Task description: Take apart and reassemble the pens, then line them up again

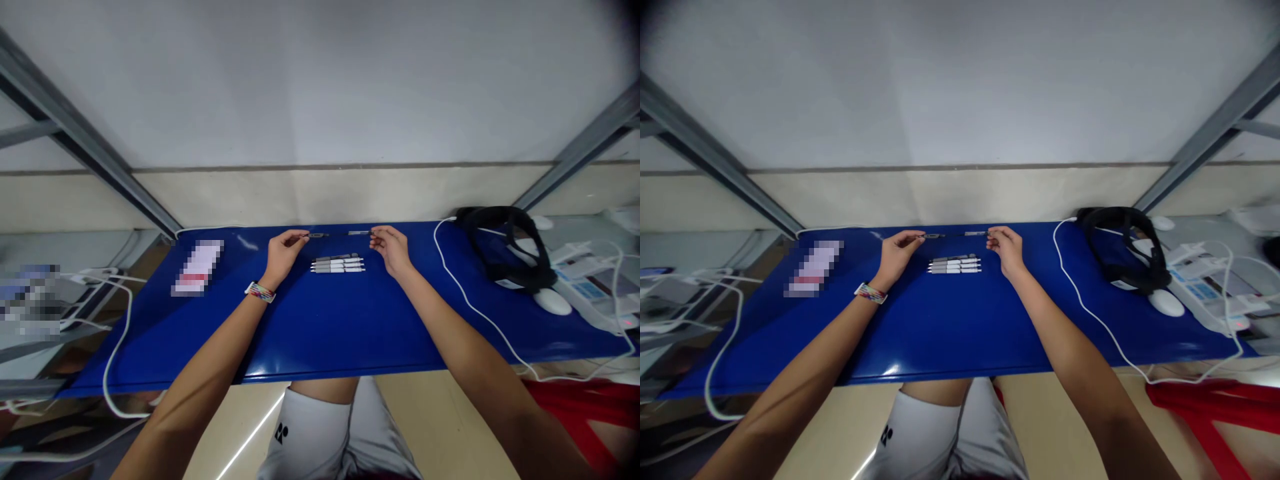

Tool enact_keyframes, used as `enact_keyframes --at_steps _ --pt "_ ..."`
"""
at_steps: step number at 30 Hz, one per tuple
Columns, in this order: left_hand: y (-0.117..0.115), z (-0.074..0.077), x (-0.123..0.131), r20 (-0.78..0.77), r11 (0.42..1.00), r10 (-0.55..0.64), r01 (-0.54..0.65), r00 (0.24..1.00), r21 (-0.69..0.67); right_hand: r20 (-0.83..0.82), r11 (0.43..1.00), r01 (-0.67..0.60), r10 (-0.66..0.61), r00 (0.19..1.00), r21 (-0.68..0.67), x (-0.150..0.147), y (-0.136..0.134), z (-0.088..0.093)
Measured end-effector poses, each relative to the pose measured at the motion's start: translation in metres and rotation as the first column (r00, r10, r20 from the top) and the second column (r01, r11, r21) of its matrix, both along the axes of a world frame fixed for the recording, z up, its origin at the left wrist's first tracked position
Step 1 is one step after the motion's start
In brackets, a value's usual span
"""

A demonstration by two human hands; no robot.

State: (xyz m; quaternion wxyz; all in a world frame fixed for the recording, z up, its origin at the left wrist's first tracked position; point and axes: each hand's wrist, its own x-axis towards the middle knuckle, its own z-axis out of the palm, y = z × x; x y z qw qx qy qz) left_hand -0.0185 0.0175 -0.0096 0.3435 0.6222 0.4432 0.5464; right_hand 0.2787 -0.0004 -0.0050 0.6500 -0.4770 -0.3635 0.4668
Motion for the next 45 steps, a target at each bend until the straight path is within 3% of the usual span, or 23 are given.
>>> enact_keyframes --at_steps 45 --pt "-0.0012 0.0002 0.0014 0.001 1.0 0.02 -0.02 1.0 0.006 -0.019 0.998 0.024 -0.025 1.0 -0.05 -0.0026 -0.0026 0.0063"
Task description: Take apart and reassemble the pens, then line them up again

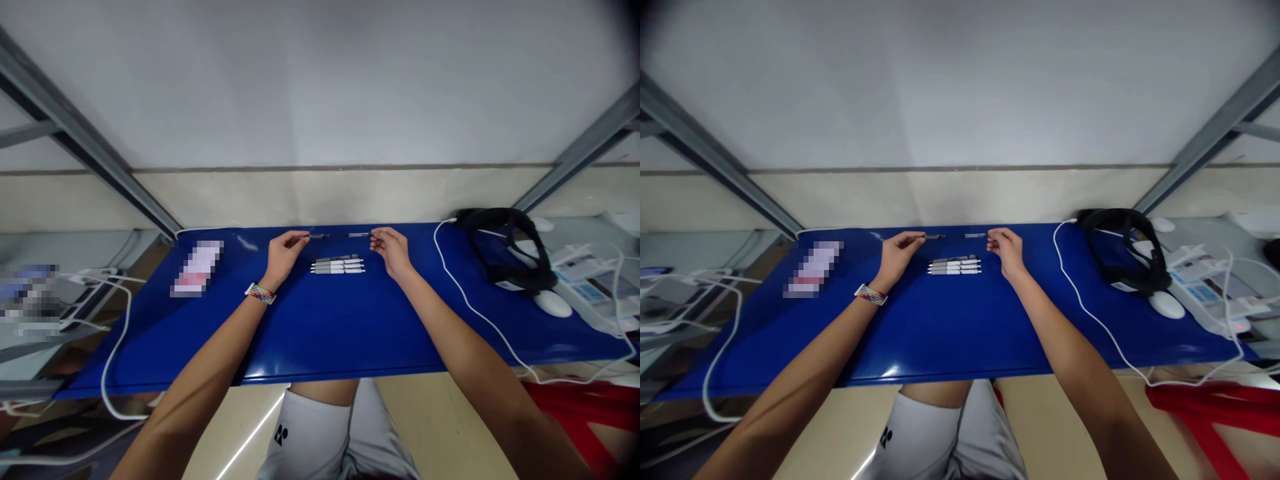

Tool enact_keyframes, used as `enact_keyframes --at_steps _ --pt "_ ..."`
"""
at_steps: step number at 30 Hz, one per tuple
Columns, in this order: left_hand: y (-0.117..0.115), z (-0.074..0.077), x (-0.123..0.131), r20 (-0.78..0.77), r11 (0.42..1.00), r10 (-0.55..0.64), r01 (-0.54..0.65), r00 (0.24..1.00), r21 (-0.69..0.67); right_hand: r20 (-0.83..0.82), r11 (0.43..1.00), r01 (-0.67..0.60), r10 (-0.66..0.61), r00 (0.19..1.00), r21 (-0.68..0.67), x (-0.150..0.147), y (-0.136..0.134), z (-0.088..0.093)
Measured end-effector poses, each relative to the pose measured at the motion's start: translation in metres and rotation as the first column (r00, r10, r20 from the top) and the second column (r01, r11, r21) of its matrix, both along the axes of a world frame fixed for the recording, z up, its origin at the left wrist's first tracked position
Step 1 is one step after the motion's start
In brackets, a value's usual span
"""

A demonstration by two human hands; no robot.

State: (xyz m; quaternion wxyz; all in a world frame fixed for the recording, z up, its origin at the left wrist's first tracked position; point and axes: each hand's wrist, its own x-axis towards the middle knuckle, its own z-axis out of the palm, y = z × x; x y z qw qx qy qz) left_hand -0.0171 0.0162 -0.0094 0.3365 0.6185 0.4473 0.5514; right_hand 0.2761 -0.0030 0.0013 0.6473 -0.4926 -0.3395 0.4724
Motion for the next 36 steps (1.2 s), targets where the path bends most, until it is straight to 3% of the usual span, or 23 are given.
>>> enact_keyframes --at_steps 36 --pt "-0.0019 0.0019 0.0008 -0.008 1.0 0.002 -0.002 1.0 0.001 0.035 1.0 -0.008 0.007 0.999 0.007 0.0017 0.0011 -0.002"
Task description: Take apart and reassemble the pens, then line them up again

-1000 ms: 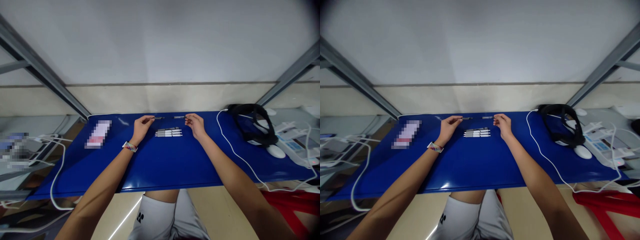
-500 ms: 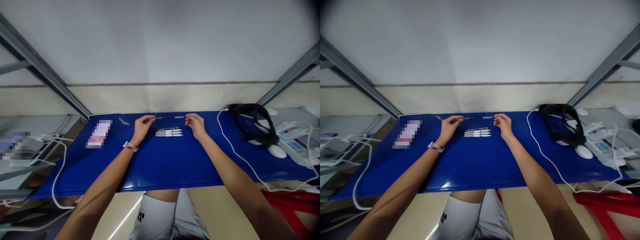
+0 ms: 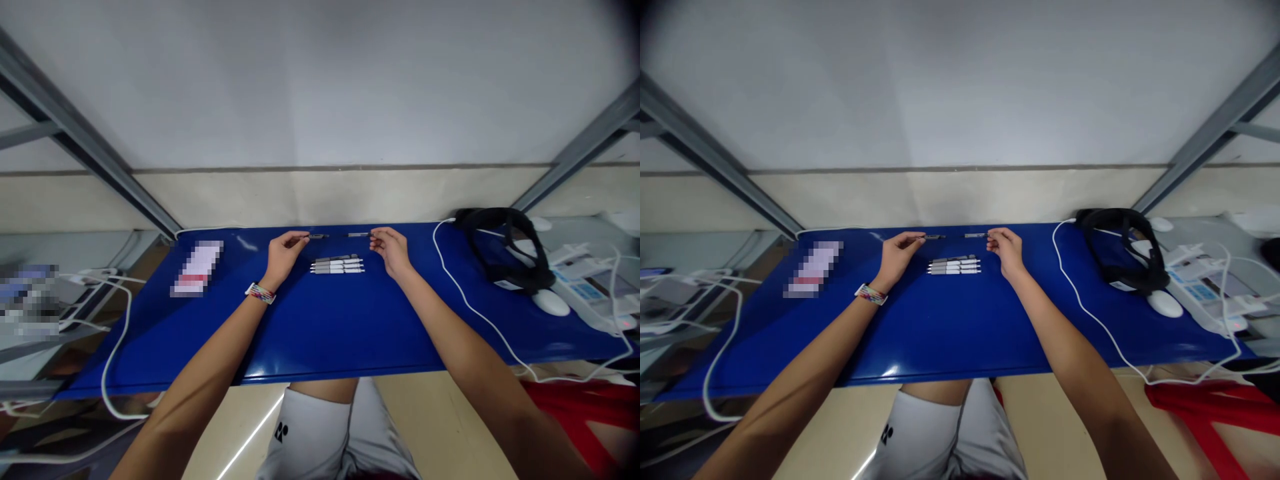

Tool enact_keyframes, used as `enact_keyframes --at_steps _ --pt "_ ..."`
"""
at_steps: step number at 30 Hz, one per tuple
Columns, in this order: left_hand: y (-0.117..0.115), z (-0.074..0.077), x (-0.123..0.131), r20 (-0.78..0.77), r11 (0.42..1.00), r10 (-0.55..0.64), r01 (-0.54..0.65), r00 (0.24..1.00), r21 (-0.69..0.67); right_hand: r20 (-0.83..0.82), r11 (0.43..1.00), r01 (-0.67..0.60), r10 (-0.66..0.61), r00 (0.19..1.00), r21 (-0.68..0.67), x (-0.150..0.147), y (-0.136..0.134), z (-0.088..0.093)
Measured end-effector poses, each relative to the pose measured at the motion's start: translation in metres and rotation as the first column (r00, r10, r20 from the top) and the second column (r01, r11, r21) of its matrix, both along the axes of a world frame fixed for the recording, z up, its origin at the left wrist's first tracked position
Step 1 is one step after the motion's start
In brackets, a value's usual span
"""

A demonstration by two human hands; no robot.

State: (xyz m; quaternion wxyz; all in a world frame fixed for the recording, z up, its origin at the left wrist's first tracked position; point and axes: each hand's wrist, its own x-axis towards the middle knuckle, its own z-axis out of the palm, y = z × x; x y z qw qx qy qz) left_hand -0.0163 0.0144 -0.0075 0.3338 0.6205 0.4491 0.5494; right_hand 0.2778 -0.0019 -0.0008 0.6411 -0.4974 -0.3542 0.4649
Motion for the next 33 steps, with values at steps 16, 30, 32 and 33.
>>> enact_keyframes --at_steps 16,30,32,33 --pt "-0.0002 -0.0002 0.0002 -0.002 1.0 -0.005 0.005 1.0 -0.001 -0.006 1.0 -0.001 0.001 1.0 -0.003 -0.0003 -0.0007 0.0008" --pt "0.0005 -0.0012 -0.0001 0.012 1.0 -0.007 0.007 1.0 -0.014 -0.037 1.0 0.006 -0.006 0.999 0.009 -0.0005 -0.0009 0.0017" --pt "0.0 -0.0006 0.0001 0.01 1.0 -0.004 0.004 1.0 -0.015 -0.039 1.0 0.006 -0.006 0.999 0.013 -0.0005 -0.0007 0.0012" --pt "-0.0003 -0.0003 0.0002 0.01 1.0 -0.003 0.004 1.0 -0.014 -0.039 1.0 0.005 -0.005 0.999 0.014 -0.0005 -0.0006 0.0009"
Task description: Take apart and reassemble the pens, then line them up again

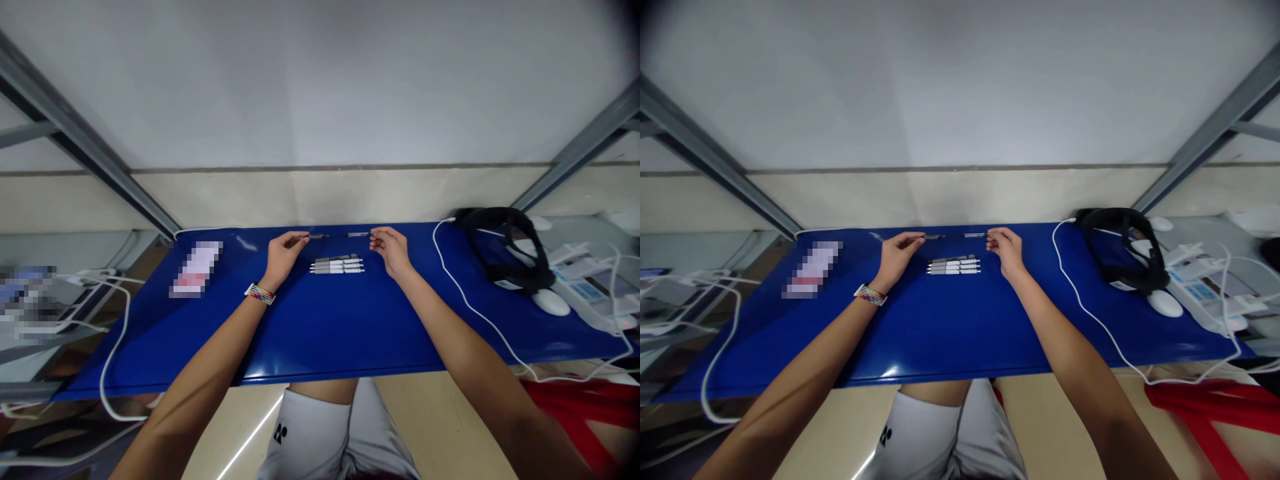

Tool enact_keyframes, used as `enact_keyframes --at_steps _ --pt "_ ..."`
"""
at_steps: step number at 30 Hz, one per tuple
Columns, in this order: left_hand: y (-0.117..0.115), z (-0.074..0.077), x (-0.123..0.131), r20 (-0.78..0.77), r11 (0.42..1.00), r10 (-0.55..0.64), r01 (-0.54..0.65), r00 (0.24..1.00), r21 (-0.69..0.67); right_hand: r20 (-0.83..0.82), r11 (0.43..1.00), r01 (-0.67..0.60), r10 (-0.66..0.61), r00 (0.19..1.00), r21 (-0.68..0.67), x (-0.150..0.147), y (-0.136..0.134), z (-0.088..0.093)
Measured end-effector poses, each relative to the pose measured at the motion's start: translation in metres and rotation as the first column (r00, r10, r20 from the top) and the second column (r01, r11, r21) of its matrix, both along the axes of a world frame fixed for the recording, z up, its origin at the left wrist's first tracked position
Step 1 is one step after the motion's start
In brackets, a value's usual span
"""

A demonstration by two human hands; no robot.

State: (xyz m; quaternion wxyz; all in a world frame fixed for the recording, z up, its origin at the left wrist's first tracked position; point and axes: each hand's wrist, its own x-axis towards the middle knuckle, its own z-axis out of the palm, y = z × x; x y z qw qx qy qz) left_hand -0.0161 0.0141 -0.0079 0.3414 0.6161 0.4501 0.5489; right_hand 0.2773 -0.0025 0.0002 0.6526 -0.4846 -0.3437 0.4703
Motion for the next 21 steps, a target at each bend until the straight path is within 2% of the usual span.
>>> enact_keyframes --at_steps 21 --pt "0.0002 -0.001 -0.0006 -0.012 1.0 -0.008 0.008 1.0 0.006 0.006 1.0 -0.009 0.009 1.0 -0.008 0.001 0.0013 -0.0027"
